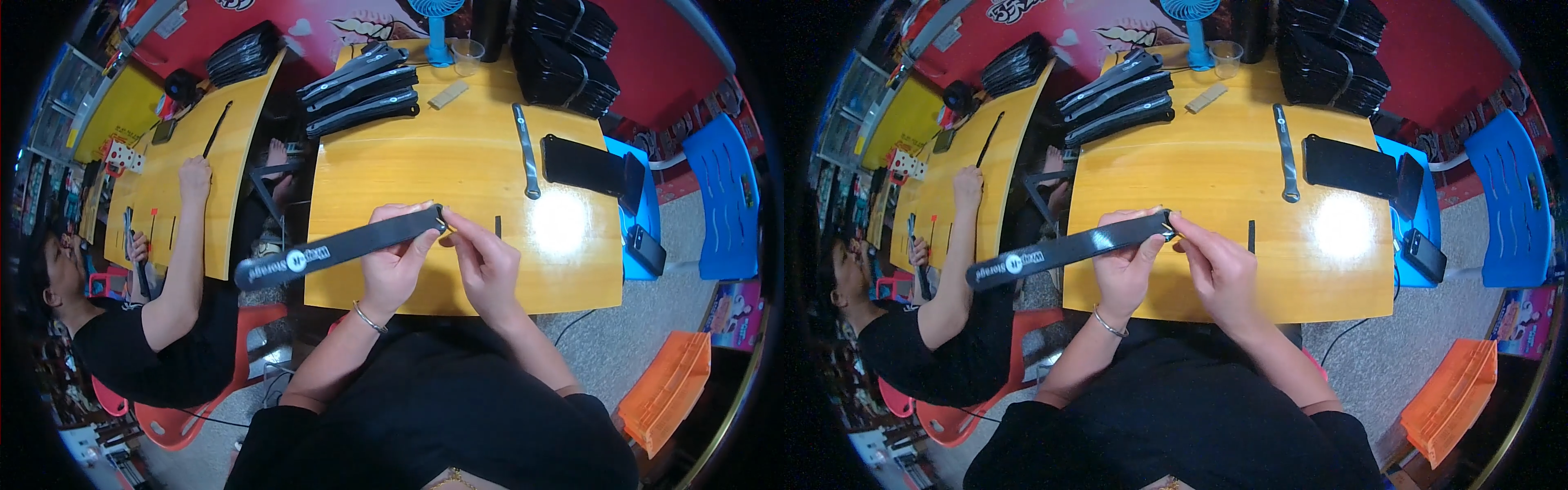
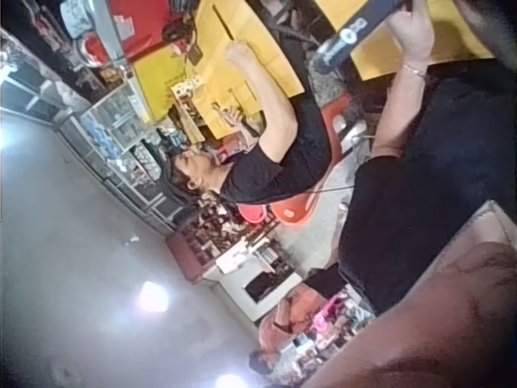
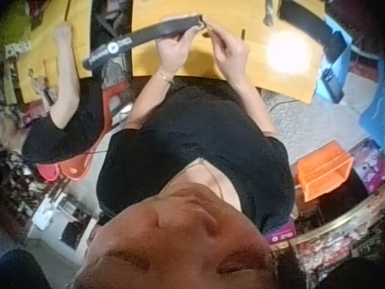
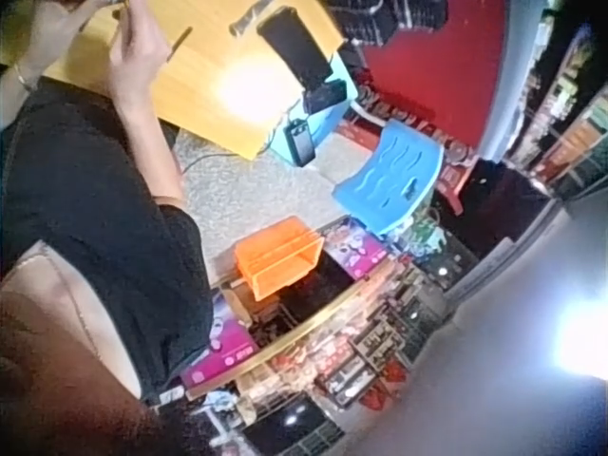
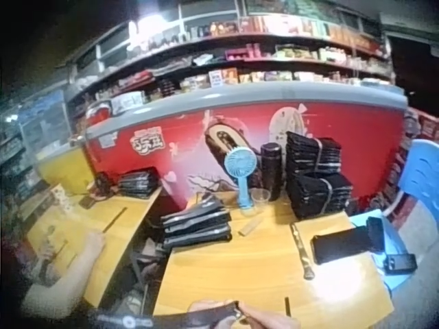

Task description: Assembling and inspecting black textile straps at a manufacturing workstation.

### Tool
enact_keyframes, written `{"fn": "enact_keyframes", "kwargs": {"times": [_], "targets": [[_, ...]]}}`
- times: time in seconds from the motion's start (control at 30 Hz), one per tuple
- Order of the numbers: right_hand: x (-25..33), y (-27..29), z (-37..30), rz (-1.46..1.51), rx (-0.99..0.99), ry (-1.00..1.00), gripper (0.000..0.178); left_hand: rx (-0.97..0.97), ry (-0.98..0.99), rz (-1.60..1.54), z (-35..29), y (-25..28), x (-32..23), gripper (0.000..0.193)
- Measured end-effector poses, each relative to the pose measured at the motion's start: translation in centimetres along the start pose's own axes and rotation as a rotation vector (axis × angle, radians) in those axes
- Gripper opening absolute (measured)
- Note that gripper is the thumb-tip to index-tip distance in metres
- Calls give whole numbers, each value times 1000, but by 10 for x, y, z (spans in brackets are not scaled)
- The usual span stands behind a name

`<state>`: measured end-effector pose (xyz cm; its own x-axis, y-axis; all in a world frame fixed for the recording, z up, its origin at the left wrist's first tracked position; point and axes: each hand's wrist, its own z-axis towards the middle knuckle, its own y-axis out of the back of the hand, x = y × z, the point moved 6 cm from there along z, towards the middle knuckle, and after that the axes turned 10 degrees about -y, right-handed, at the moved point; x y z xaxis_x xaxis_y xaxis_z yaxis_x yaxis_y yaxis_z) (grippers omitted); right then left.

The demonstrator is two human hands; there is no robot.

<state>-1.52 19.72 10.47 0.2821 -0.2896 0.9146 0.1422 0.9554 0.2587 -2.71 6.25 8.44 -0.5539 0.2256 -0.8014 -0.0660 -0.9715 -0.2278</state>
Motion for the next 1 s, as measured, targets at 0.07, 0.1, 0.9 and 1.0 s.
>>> {"fn": "enact_keyframes", "kwargs": {"times": [0.07, 0.1, 0.9, 1.0], "targets": [[-7, -3, 1, 93, 4, -56, 32, -4, 78, -54, -3, -3, 2, 32], [-12, -3, 1, 186, 13, -109, 32, 1, 78, -30, -1, -2, 2, 31], [-1, 2, 13, -113, -50, 9, 17, 13, 403, -213, 8, -5, 29, 67], [-4, 2, 14, -136, -46, -7, 17, 70, 412, -225, 11, -3, 31, 65]]}}
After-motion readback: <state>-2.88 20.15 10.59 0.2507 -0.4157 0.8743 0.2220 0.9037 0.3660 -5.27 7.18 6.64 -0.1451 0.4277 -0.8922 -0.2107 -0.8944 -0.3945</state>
